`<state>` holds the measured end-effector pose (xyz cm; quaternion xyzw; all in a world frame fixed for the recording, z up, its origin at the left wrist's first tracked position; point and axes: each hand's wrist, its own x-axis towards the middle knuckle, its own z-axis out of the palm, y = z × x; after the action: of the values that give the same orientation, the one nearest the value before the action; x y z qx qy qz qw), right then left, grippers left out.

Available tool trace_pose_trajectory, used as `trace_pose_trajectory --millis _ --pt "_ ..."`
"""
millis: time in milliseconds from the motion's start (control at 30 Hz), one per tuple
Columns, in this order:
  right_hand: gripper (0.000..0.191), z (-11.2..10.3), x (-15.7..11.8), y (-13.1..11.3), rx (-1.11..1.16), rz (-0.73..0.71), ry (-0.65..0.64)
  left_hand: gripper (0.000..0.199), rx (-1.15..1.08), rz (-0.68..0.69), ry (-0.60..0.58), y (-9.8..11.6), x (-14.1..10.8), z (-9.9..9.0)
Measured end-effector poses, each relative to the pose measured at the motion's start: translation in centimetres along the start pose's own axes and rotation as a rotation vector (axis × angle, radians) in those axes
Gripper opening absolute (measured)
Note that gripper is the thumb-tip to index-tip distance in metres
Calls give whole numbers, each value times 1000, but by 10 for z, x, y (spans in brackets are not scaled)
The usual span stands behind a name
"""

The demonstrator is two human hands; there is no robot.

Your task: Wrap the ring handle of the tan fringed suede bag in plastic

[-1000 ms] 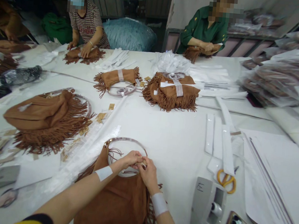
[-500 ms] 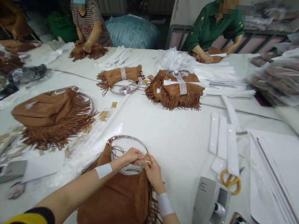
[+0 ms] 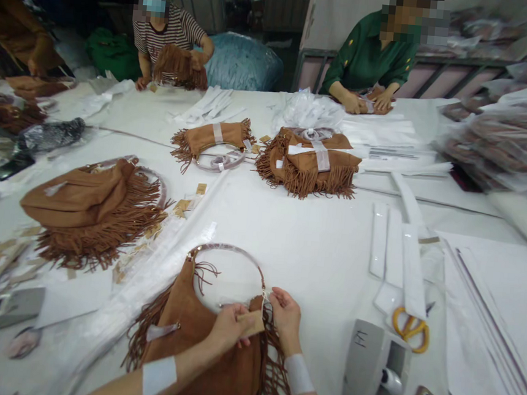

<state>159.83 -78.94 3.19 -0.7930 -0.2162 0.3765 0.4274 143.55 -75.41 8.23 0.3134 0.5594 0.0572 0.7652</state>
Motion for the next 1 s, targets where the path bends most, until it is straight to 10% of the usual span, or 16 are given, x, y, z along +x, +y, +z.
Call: trace_pose_trajectory --millis 233,433,533,667,800,1000 --pt "56 -10 5 -1 -223 -78 27 10 731 303 -138 -57 -30 20" --pt "71 14 44 -22 -371 -210 -80 46 1029 482 -363 -15 -32 8" --pt "61 29 61 -40 -517 -321 -149 33 968 632 -153 41 -8 -19" --pt "45 51 70 -65 -752 -470 -254 41 947 572 257 109 48 -102" --pt "33 75 76 -83 -921 -557 -306 48 993 385 378 125 87 -178" --pt "35 111 96 -91 -956 -624 -392 23 1067 458 264 108 108 -174"
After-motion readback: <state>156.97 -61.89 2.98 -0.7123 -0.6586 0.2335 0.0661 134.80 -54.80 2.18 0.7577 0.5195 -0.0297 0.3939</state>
